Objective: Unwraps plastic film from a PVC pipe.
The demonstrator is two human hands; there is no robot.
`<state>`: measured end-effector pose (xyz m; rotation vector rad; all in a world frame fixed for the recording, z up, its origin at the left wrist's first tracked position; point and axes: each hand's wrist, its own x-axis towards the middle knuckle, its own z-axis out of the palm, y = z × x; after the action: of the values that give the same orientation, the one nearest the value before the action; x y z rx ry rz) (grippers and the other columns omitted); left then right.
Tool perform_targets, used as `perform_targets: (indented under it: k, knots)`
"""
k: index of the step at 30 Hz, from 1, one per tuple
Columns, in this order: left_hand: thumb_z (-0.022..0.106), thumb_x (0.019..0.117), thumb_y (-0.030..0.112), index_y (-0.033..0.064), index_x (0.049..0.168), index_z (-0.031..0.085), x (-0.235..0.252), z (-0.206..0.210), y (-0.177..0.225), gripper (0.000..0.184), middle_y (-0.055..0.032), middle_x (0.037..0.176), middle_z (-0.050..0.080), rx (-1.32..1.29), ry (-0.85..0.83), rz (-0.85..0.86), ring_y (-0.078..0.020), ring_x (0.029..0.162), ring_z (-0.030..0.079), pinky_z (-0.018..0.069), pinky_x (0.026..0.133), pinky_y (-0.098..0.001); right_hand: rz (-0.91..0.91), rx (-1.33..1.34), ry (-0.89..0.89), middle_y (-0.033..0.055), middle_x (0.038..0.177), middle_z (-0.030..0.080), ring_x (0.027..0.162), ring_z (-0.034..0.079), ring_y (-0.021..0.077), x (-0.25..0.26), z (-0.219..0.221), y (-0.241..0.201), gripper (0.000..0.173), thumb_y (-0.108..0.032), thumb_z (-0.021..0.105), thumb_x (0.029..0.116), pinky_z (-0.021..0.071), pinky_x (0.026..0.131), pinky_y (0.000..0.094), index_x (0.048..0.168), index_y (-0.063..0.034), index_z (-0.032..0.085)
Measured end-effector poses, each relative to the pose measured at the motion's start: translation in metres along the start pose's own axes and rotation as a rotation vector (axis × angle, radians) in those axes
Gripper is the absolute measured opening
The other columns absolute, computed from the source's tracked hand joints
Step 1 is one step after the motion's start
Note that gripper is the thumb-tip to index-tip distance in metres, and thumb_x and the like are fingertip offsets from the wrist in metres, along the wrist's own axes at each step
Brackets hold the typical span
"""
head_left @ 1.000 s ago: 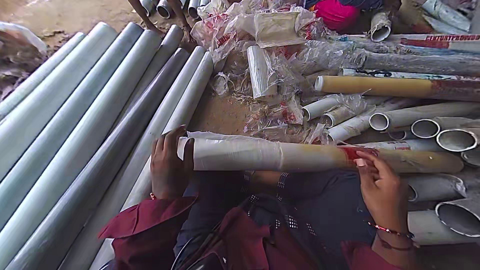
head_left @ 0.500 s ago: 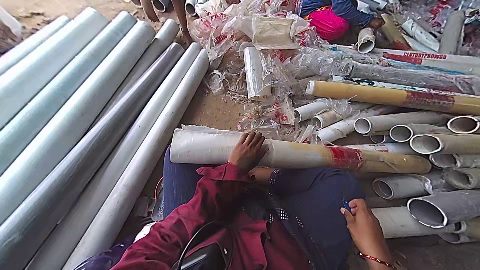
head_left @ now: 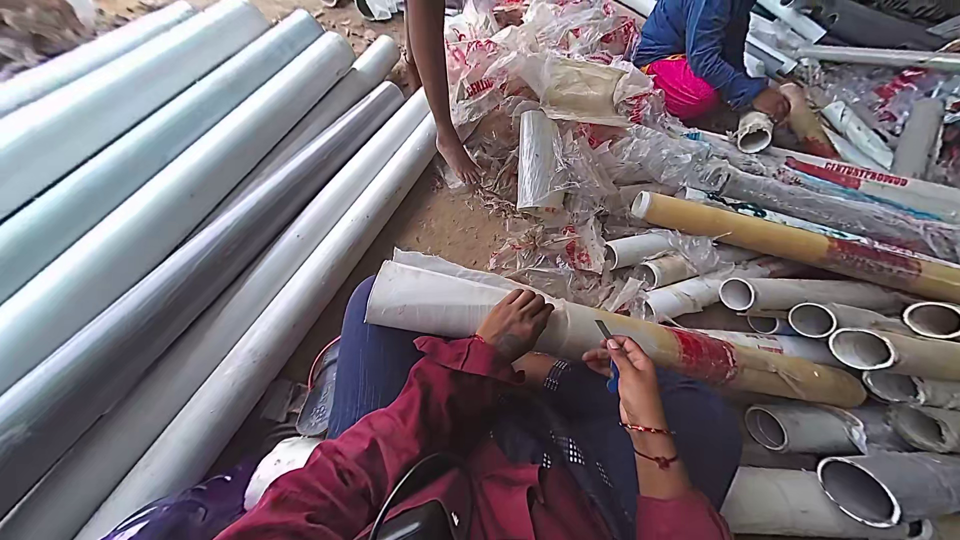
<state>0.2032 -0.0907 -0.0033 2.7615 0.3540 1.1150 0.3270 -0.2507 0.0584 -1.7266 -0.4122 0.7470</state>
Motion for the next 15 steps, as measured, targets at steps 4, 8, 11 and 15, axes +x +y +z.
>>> perform_targets:
  k: [4,8,11,15]
  knots:
    - [0.058,0.0933,0.006,0.0,0.09,0.075,0.001,-0.003,0.001,0.018,-0.0142,0.082,0.072,-0.003,-0.022,-0.038,-0.0305,0.08,0.073,0.0579,0.075,-0.0405,-0.043,-0.351,-0.023,0.0069,0.085,0.06,0.058,0.057,0.0063,0.019,0.022,-0.009,0.021,0.0,0.042,0.1061,0.0531,0.058,0.0221,0.117,0.0096,0.056]
    - [0.06,0.0947,0.01,-0.0022,0.089,0.072,0.01,-0.007,0.007,0.019,-0.0185,0.086,0.071,0.037,-0.134,-0.152,-0.0347,0.084,0.072,0.0568,0.074,-0.0438,-0.169,-0.812,-0.024,0.0215,0.092,0.068,0.082,0.067,0.03,0.026,0.042,-0.023,0.026,-0.002,0.049,0.1029,0.0531,0.077,0.0458,0.123,0.0101,0.061]
    - [0.058,0.0981,0.013,-0.0032,0.096,0.073,0.016,-0.009,0.011,0.022,-0.0204,0.091,0.071,0.07,-0.224,-0.21,-0.0369,0.089,0.072,0.0557,0.075,-0.0453,-0.169,-0.982,-0.056,0.0254,0.099,0.071,0.094,0.071,0.0398,0.029,0.054,-0.029,0.026,-0.005,0.049,0.1056,0.0541,0.084,0.0536,0.124,0.0078,0.061]
    - [0.06,0.0939,0.009,-0.0017,0.097,0.076,0.012,-0.003,0.009,0.019,-0.0189,0.087,0.07,0.098,-0.138,-0.177,-0.0352,0.083,0.071,0.0556,0.069,-0.0434,-0.187,-1.017,-0.074,0.0249,0.096,0.072,0.09,0.071,0.0402,0.032,0.058,-0.032,0.026,-0.005,0.051,0.1046,0.0543,0.081,0.0544,0.124,0.0068,0.064]
